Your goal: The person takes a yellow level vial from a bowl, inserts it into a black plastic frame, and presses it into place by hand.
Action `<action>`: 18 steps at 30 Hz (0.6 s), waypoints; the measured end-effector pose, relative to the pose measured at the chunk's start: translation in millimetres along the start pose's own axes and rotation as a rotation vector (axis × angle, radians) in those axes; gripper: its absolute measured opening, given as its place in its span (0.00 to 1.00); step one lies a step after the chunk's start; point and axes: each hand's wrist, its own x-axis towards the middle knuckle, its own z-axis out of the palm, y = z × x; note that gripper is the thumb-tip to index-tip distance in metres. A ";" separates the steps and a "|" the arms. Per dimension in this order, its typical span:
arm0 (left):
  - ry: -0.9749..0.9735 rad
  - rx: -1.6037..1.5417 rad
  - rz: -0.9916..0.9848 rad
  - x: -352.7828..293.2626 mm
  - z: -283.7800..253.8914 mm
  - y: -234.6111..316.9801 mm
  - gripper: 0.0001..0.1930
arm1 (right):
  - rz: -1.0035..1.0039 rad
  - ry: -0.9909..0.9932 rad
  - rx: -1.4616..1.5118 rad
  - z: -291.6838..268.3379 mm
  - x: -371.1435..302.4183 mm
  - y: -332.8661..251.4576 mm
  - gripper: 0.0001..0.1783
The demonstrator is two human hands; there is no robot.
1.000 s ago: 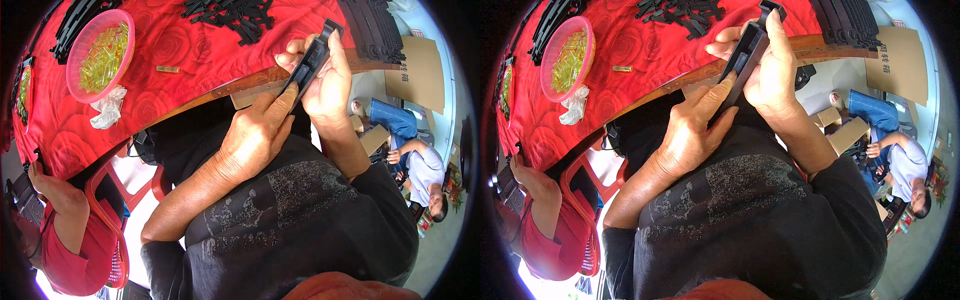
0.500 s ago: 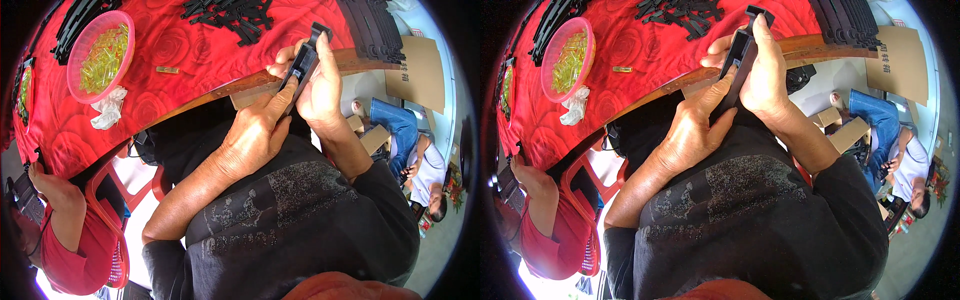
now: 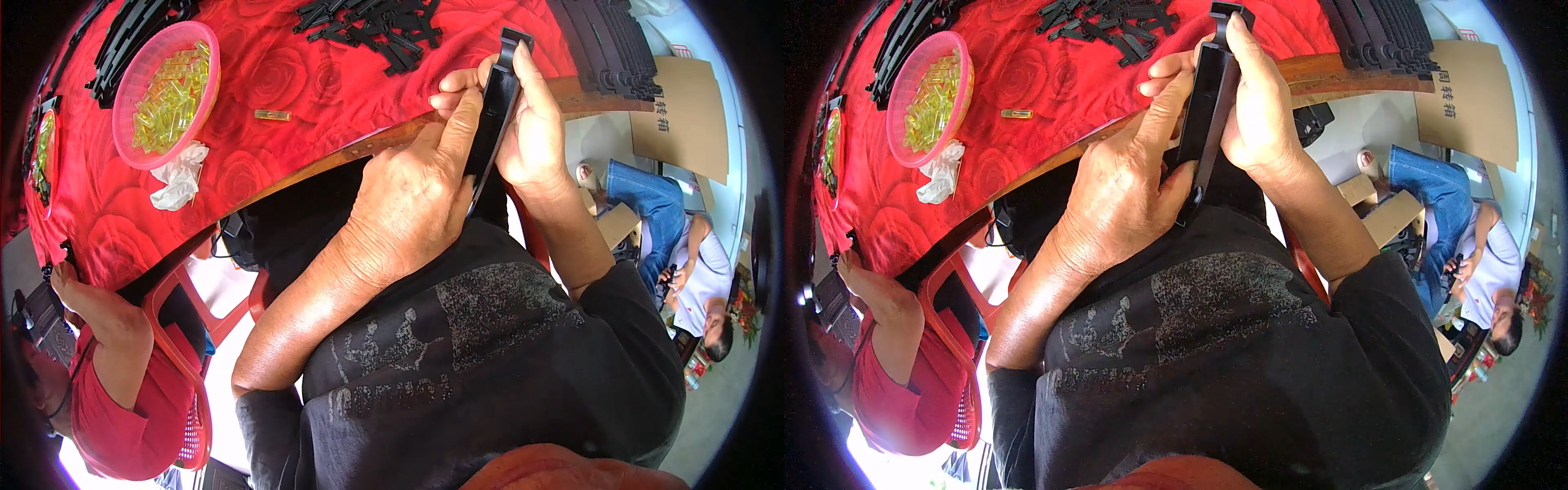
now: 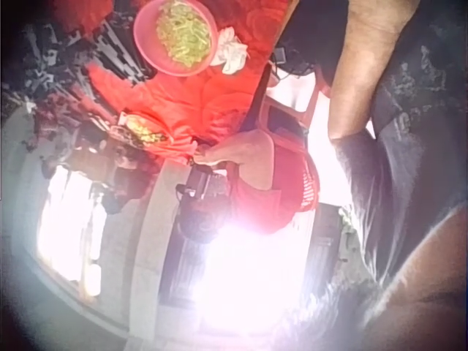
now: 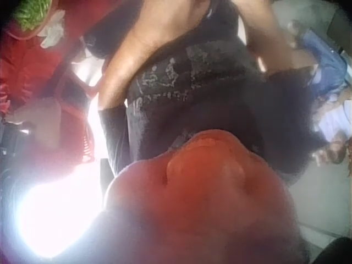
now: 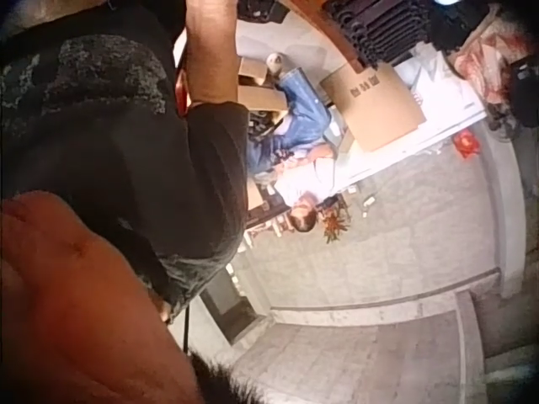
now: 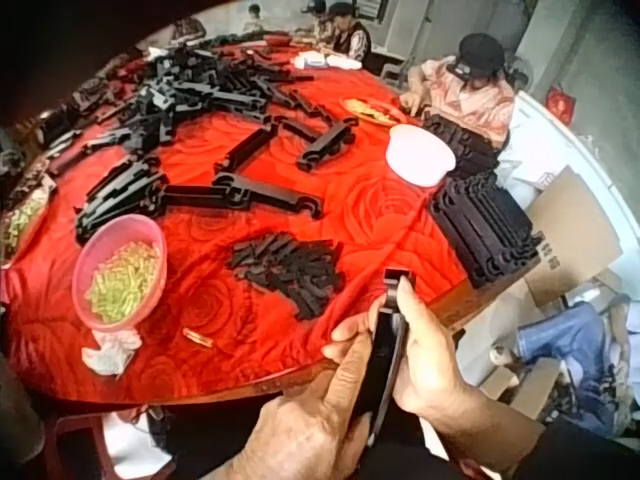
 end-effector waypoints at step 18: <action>0.154 0.280 0.248 11.4 -4.8 2.6 0.15 | -0.025 -0.027 -0.223 14.0 2.3 2.2 0.29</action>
